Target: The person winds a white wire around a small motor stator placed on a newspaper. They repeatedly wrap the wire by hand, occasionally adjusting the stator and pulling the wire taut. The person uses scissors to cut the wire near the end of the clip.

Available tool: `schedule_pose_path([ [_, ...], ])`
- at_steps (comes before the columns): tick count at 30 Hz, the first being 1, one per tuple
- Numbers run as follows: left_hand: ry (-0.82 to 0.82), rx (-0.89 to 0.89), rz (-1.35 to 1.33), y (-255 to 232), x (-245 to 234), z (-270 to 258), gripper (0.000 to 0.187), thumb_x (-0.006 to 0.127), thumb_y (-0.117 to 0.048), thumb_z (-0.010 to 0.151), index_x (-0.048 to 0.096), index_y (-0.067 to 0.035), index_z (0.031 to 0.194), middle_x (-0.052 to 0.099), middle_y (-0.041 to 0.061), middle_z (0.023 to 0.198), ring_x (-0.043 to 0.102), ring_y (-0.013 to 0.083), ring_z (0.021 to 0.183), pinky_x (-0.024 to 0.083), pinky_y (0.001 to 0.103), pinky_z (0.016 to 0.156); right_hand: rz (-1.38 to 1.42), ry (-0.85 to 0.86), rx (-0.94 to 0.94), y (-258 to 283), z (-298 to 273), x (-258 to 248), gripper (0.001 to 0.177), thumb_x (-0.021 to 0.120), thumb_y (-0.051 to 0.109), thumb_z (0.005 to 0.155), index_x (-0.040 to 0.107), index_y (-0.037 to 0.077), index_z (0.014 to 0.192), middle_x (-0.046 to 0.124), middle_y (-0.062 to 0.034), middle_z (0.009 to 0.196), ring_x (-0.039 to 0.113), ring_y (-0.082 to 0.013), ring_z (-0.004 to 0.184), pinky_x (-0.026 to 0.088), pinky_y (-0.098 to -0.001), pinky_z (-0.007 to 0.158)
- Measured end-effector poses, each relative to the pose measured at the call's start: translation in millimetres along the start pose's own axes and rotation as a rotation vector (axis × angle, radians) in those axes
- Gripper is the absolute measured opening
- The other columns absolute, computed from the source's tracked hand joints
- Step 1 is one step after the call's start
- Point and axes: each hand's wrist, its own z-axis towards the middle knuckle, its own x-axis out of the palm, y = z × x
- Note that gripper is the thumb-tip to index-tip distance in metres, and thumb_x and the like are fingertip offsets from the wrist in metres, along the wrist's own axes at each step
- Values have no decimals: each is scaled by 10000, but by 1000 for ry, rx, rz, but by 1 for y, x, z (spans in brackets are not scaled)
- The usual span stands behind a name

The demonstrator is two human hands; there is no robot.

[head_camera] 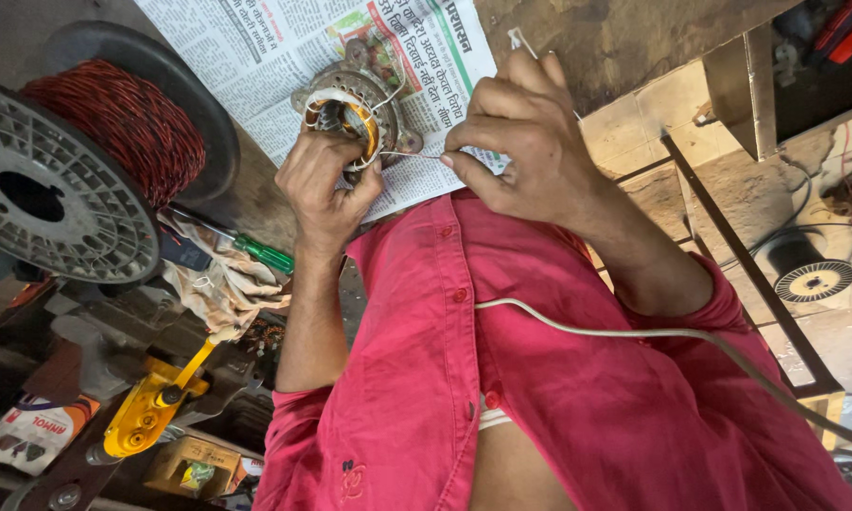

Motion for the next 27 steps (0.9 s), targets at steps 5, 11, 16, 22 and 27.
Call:
schedule_pose_path([
  [5,1,8,6,-1,-1,2,176,840,-109,846,694,-41,915,706,78,881,691,249,868,549,390,764,3,18,-3,-7,2,-2,109,867,202,915,793,143,968,580,12,924,460,-206,975,303,-405,907],
  [11,11,-2,8,-2,-2,2,171,834,-102,842,694,-44,920,705,77,887,692,252,874,551,389,771,3,58,-13,-10,3,2,110,859,215,925,789,145,972,575,25,920,464,-195,974,302,-401,912],
  [16,14,8,3,-1,-2,2,176,839,-110,849,687,-44,911,707,79,890,691,251,875,549,388,767,17,56,-30,-9,3,2,115,867,207,921,788,147,980,586,37,937,473,-189,995,313,-403,931],
  [22,5,2,-3,1,-1,0,173,845,-132,864,692,-54,887,718,68,875,693,230,847,548,378,742,0,62,-34,-10,8,7,116,875,209,918,794,141,966,575,19,915,474,-194,990,312,-400,901],
  [27,18,21,23,2,0,1,155,840,-133,873,705,-64,902,728,56,887,701,216,855,556,366,744,20,56,-54,-10,15,10,120,882,216,943,797,134,964,579,24,906,485,-181,984,321,-396,923],
])
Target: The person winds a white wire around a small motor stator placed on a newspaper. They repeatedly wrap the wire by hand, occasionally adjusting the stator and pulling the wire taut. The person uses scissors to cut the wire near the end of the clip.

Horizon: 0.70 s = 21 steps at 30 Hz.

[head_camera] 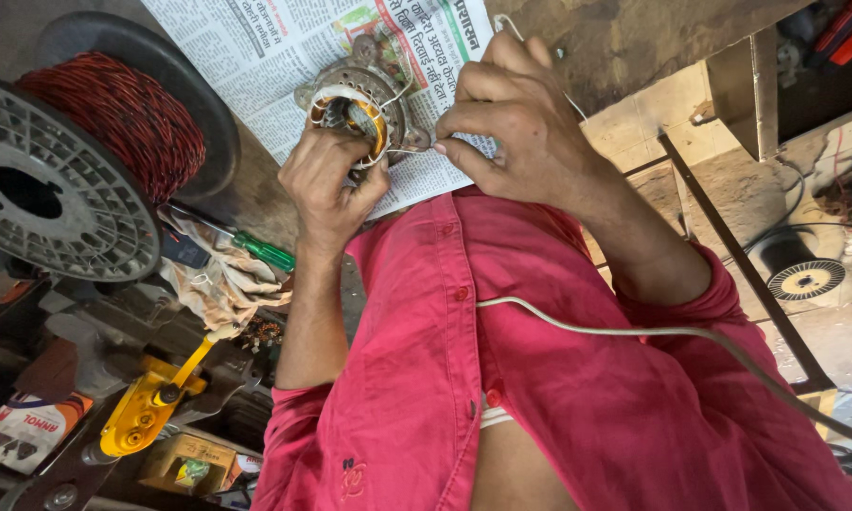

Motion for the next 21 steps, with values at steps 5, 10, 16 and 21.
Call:
schedule_pose_path([
  [5,7,3,1,-1,-1,0,179,851,-122,845,698,-60,914,716,61,899,694,227,866,556,372,756,41,-3,-11,4,4,-8,120,893,204,932,800,135,965,585,25,937,492,-194,1000,312,-396,907],
  [10,14,16,20,-2,-2,-1,200,861,-103,820,696,-62,925,717,57,909,692,227,863,553,373,755,74,48,17,3,2,-20,112,882,184,925,791,125,952,602,28,899,506,-180,978,316,-401,933],
  [16,16,32,14,-2,-3,1,219,869,-93,804,690,-59,927,701,64,902,681,245,852,542,387,750,64,74,55,-3,0,-16,126,880,187,905,789,135,974,599,22,930,496,-195,1022,316,-398,933],
  [21,11,40,31,-1,-2,0,216,870,-98,813,688,-62,922,695,58,891,682,237,851,546,387,755,68,58,57,-5,0,-13,107,880,175,908,792,142,959,590,24,919,494,-194,1020,316,-400,944],
])
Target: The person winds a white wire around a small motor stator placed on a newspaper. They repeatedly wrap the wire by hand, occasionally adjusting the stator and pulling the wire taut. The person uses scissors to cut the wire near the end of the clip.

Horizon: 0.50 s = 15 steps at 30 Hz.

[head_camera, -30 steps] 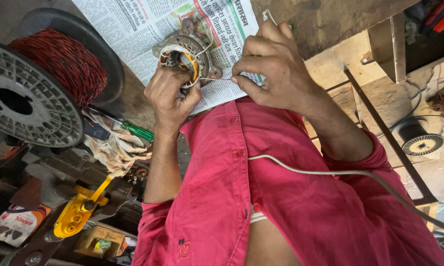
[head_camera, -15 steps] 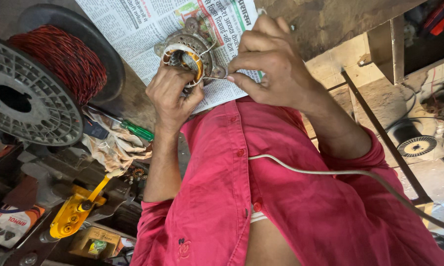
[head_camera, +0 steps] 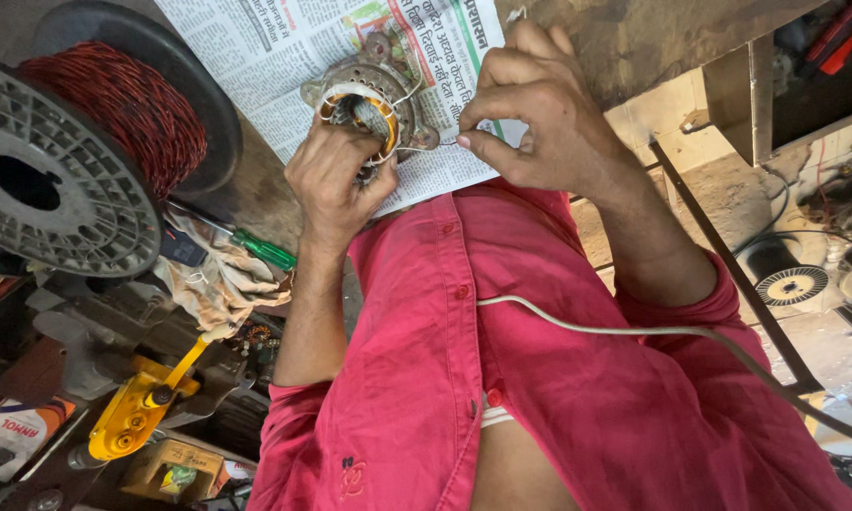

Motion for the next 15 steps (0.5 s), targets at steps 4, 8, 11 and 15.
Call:
schedule_pose_path([
  [4,11,0,2,1,2,-1,208,871,-118,819,691,-71,915,701,47,887,688,217,846,551,373,752,15,0,-29,1,3,-2,112,887,177,909,793,146,961,582,27,912,492,-190,1010,322,-395,944],
  [8,13,11,13,2,0,0,207,866,-127,817,690,-66,908,693,51,880,683,221,843,569,391,811,-6,16,-22,6,4,-5,112,885,172,892,795,145,953,585,22,917,497,-193,1001,319,-398,927],
  [11,26,13,17,2,0,1,214,865,-137,809,693,-63,913,698,64,896,686,235,859,571,395,839,-11,17,-16,6,4,-4,118,884,173,884,795,143,955,586,20,926,500,-198,1007,314,-401,917],
  [15,21,21,9,3,0,0,211,871,-136,818,695,-68,914,693,58,891,682,231,857,577,408,892,-32,3,-9,1,7,5,105,882,175,907,790,138,939,594,23,917,502,-199,1022,314,-409,930],
])
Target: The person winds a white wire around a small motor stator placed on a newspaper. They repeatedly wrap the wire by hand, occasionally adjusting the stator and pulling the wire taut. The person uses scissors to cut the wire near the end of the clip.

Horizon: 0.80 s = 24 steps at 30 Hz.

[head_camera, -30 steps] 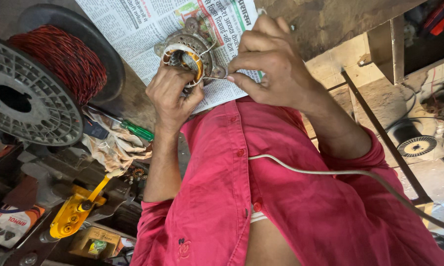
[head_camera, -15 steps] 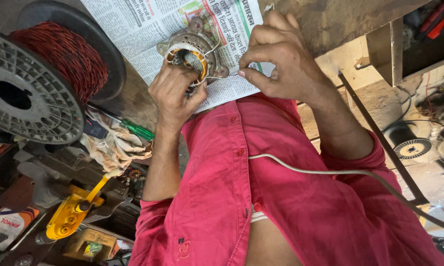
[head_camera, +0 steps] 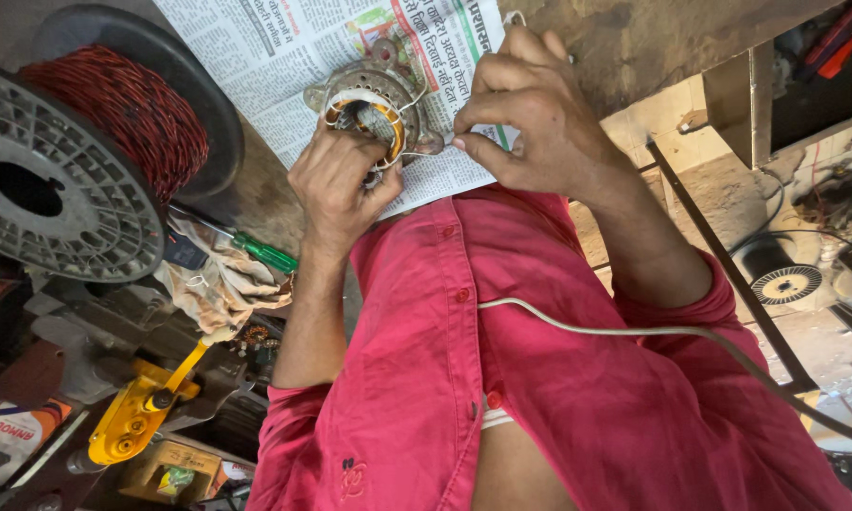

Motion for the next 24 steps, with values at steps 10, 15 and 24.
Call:
schedule_pose_path([
  [10,22,29,53,-2,2,-2,218,873,-138,815,701,-84,938,666,32,895,665,225,881,545,490,1073,-167,-28,-71,2,9,17,141,900,187,881,782,136,939,586,-1,956,520,-243,1044,354,-414,913],
  [15,8,61,96,0,7,-8,238,880,-160,842,699,-95,982,656,27,938,666,215,928,503,499,1134,-275,-39,-94,17,8,32,187,871,109,869,770,106,1026,591,-21,935,546,-252,1011,389,-412,886],
  [24,-93,121,48,2,13,-18,300,835,-121,878,674,-33,1116,695,105,1194,649,273,1203,410,526,1192,-450,-25,-107,43,5,24,250,761,6,823,760,97,1055,671,-18,975,594,-243,1013,428,-398,883],
])
